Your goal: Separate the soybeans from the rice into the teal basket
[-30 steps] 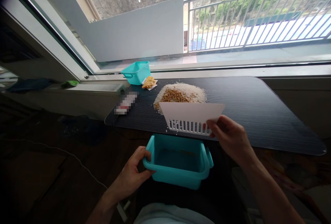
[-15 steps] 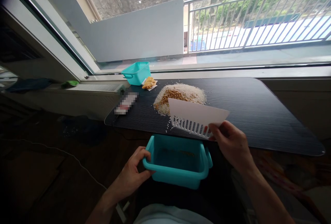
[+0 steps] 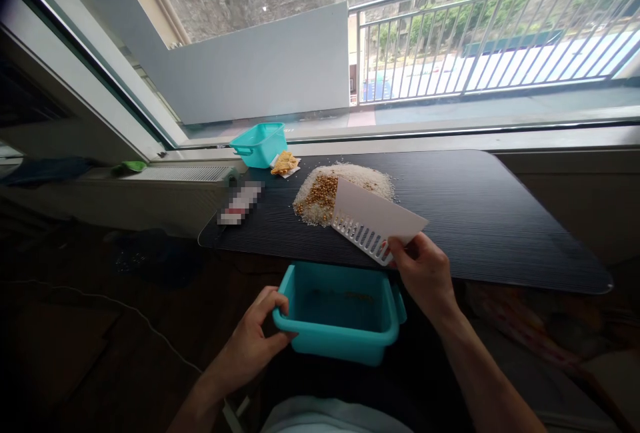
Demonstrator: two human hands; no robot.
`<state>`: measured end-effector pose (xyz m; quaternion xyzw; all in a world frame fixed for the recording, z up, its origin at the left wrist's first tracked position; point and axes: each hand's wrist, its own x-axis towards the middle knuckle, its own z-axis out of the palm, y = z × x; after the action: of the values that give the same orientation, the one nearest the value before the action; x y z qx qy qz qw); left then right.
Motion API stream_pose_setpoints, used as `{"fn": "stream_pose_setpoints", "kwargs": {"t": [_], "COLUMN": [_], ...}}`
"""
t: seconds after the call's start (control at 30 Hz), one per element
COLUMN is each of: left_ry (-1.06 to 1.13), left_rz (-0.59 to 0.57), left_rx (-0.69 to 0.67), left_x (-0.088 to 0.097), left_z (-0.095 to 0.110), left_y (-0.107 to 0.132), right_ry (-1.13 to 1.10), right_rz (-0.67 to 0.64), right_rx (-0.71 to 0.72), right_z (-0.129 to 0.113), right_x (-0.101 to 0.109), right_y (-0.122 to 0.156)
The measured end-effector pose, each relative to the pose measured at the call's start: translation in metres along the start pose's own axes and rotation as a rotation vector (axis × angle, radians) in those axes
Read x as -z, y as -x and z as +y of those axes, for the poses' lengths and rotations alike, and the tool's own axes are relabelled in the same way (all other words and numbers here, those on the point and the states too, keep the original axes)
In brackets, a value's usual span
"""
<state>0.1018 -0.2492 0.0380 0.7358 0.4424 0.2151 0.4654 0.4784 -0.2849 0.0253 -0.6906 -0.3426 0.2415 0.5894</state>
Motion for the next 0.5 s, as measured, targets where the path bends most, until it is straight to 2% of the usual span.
{"fn": "stream_pose_setpoints", "kwargs": {"t": [0.13,0.23,0.37,0.5], "left_ry": [0.011,0.005,0.022,0.023], "left_rz": [-0.019,-0.048,-0.089,-0.063], "left_rx": [0.002,0.012,0.014,0.012], "left_x": [0.003,0.006,0.009,0.007], "left_z": [0.001,-0.002,-0.005,-0.002], "left_y": [0.0,0.0,-0.001,-0.002], "right_ry": [0.107,0.13,0.124,0.139], "right_rz": [0.126,0.168,0.17,0.147], "right_rx": [0.021,0.039,0.055,0.057], "right_z": [0.002,-0.002,-0.007,-0.007], "right_x": [0.031,0.046,0.048,0.042], "right_y": [-0.007,-0.01,-0.009,-0.01]}}
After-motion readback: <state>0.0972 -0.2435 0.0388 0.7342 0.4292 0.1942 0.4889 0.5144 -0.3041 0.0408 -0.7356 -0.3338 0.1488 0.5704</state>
